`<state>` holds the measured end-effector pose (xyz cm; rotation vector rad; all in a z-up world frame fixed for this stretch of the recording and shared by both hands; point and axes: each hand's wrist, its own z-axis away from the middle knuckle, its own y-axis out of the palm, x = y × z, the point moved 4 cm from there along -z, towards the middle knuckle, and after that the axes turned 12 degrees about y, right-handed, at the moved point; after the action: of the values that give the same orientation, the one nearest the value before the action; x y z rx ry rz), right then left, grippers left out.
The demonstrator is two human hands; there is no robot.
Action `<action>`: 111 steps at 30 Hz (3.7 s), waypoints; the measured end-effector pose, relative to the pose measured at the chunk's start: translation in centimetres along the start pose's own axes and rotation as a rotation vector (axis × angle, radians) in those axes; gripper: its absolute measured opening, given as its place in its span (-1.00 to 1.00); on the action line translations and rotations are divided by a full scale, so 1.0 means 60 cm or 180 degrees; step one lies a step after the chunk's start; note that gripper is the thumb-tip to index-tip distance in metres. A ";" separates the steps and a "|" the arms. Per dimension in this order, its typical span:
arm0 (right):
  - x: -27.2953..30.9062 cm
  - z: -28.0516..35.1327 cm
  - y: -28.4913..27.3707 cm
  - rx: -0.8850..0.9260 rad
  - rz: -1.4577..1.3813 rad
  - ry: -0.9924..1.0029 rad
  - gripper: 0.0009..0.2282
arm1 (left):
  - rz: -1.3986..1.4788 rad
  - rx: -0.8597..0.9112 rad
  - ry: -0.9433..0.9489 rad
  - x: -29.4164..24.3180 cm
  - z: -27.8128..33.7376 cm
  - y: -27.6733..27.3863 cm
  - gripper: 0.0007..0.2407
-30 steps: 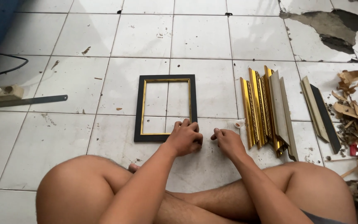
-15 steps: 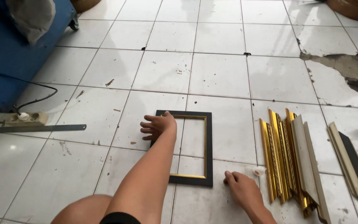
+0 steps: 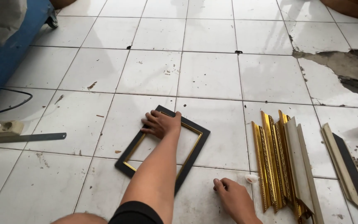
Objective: Joining mitered frame pieces together with glue to form a complete rectangular frame.
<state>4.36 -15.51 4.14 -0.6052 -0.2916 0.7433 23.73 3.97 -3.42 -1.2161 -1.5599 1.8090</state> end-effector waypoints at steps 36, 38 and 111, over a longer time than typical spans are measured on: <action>-0.077 -0.024 0.045 -0.0825 -0.0632 -0.1207 -0.69 | -0.0473 0.1751 0.3381 0.093 0.320 -0.131 -0.64; -0.068 -0.017 0.041 -0.0831 -0.0535 -0.1211 -0.69 | -0.0425 0.1857 0.3268 0.097 0.330 -0.133 -0.65; -0.080 0.086 -0.052 -0.0414 0.0152 -0.0784 -0.74 | 0.0003 0.2206 0.3625 0.034 0.343 -0.099 -0.69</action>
<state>0.33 -18.58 9.97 -0.6455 -0.5575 0.8509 4.23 -4.06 0.87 -1.4276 -0.2604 1.0696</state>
